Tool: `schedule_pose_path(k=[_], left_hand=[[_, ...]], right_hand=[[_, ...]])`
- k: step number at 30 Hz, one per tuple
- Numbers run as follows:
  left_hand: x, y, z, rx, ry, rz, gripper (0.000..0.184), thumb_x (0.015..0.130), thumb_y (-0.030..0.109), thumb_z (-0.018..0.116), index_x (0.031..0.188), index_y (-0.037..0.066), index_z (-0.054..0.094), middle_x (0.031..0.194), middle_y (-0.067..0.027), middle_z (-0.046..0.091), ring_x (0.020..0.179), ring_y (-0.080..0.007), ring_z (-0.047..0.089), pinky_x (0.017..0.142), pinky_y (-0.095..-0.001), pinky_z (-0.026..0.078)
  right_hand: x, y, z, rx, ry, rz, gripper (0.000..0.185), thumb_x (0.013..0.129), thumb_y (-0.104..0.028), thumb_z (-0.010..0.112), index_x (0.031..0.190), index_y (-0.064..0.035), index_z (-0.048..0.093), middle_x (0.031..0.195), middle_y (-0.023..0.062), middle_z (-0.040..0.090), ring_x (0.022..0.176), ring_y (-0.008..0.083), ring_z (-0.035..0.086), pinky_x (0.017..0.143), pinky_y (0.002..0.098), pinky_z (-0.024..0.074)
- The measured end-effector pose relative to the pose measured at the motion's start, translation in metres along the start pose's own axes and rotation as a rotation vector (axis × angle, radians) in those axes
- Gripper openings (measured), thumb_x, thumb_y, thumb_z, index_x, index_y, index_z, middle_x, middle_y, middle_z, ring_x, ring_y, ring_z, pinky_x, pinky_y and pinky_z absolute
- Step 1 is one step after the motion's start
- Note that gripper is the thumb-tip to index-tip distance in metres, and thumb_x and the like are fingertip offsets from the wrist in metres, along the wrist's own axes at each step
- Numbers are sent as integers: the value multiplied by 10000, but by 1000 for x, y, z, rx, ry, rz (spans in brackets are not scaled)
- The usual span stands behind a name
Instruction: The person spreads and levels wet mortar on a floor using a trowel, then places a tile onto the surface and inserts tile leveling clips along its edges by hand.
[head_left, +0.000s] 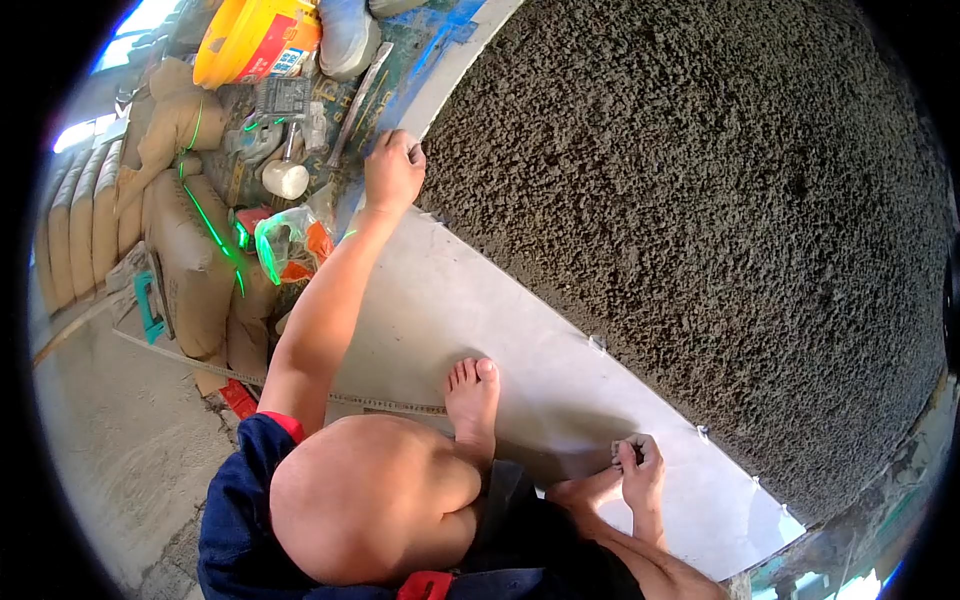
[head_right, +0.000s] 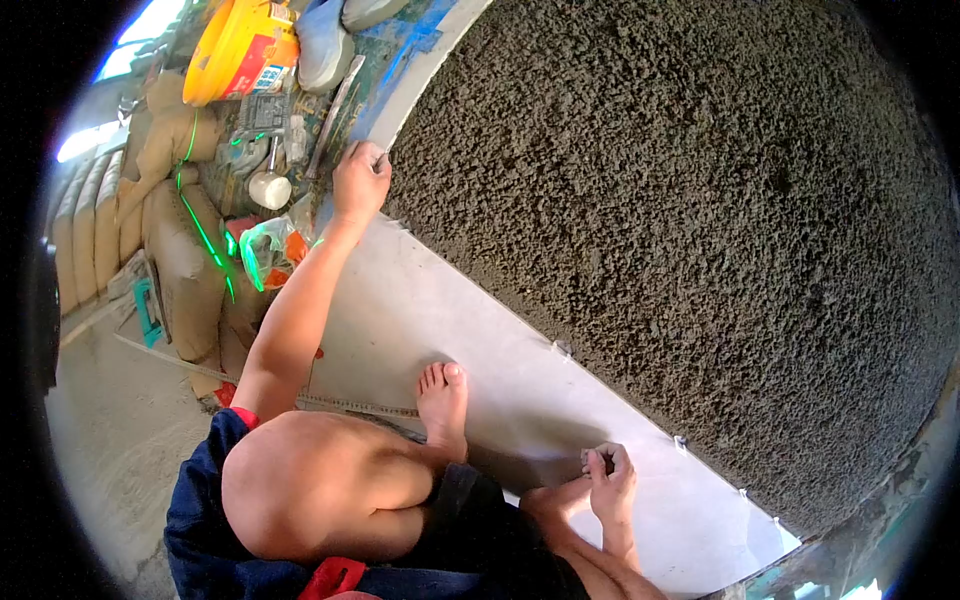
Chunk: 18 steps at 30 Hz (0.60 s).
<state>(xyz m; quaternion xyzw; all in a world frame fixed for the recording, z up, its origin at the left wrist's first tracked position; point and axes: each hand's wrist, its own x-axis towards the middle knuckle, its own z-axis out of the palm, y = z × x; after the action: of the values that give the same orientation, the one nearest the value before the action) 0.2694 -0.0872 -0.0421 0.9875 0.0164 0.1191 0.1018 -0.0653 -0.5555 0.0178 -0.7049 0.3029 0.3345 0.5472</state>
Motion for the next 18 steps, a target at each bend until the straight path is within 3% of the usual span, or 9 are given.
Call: schedule_pose_path(k=[4, 9, 11, 14, 18], left_hand=[[-2, 6, 1, 18, 56, 65, 118, 811, 94, 651, 835, 16, 565, 843, -184, 596, 829, -438, 601, 717, -508, 489], [-2, -3, 2, -22, 56, 61, 131, 789, 66, 640, 862, 26, 539, 875, -190, 579, 838, -419, 592, 712, -494, 495], [0, -2, -4, -59, 33, 23, 152, 795, 94, 652, 894, 36, 552, 889, -180, 592, 851, -406, 600, 718, -486, 499], [9, -3, -14, -108, 16, -133, 307, 803, 241, 708, 1043, 89, 591, 959, -128, 641, 882, -335, 638, 754, -450, 516], [56, -18, -16, -331, 34, -18, 144, 820, 82, 683, 937, 37, 612, 920, -154, 635, 861, -339, 619, 759, -409, 502]], right_hand=[[-3, -11, 0, 23, 1, 33, 130, 941, -119, 633, 917, 1, 590, 818, 77, 693, 688, 123, 616, 653, 277, 517], [-7, -13, 0, 51, -6, 36, 110, 962, -103, 604, 929, -1, 580, 793, 54, 651, 677, 102, 575, 643, 253, 488], [-5, 6, -7, -152, -24, -19, 115, 954, -113, 612, 923, -6, 583, 778, 51, 647, 682, 103, 588, 656, 261, 495], [-14, -52, -25, -134, -99, 34, 124, 945, -114, 622, 925, 3, 587, 805, 68, 675, 719, 131, 650, 663, 266, 511], [-4, -137, -84, -290, -89, 3, 147, 929, -135, 638, 965, 3, 597, 819, 95, 720, 768, 155, 712, 698, 284, 551]])
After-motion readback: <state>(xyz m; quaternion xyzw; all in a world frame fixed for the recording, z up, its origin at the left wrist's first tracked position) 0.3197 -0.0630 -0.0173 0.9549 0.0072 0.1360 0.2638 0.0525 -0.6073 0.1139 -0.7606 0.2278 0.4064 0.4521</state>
